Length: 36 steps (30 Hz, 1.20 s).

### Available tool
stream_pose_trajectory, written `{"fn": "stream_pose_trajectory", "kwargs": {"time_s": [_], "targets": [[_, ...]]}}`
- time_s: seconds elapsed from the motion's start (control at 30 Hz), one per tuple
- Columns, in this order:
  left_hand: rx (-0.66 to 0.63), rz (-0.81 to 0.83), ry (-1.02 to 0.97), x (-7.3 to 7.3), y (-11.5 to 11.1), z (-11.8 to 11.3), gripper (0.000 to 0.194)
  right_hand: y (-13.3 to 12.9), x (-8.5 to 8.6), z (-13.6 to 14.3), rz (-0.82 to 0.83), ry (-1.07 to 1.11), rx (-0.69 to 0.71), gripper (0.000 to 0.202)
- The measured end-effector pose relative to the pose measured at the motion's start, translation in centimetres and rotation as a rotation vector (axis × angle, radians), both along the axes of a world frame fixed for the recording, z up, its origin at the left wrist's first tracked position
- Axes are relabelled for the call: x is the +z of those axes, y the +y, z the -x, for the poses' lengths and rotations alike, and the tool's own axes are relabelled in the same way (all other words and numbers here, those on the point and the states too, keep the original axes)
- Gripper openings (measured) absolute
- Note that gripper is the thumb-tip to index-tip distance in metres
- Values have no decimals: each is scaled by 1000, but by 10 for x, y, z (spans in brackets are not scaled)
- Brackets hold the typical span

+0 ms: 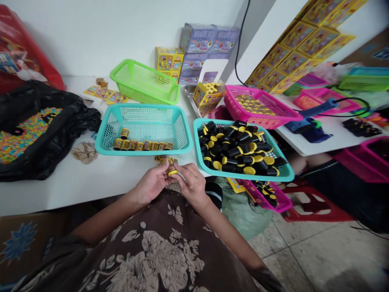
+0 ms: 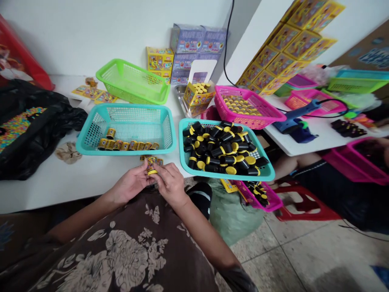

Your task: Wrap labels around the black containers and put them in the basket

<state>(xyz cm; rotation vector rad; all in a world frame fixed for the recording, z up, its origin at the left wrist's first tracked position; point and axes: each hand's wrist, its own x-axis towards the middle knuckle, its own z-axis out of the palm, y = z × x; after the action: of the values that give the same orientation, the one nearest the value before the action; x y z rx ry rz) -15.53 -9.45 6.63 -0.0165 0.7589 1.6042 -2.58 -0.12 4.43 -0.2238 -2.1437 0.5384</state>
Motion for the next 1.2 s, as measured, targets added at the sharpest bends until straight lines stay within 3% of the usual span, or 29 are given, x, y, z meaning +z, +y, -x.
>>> {"fn": "stream_pose_trajectory", "kwargs": {"time_s": [0.33,0.7,0.83,0.97,1.07,1.2], "targets": [[-10,18,59,-10,0,-5,16,-1,1,0,-3,3,-1,24],[-77,24,154,-5,-1,-5,26,-2,5,1,305,-1,20,12],[-143,30,406,3,-9,-1,40,-3,3,0,683,59,7,9],[29,27,898,11,-23,1,59,0,5,0,1130,105,86,13],[125,-50,1285,17,-27,3,34,1,12,3,1314,77,158,19],[28,-74,1491,36,-22,21,13,-3,21,6,1435,64,216,25]]}}
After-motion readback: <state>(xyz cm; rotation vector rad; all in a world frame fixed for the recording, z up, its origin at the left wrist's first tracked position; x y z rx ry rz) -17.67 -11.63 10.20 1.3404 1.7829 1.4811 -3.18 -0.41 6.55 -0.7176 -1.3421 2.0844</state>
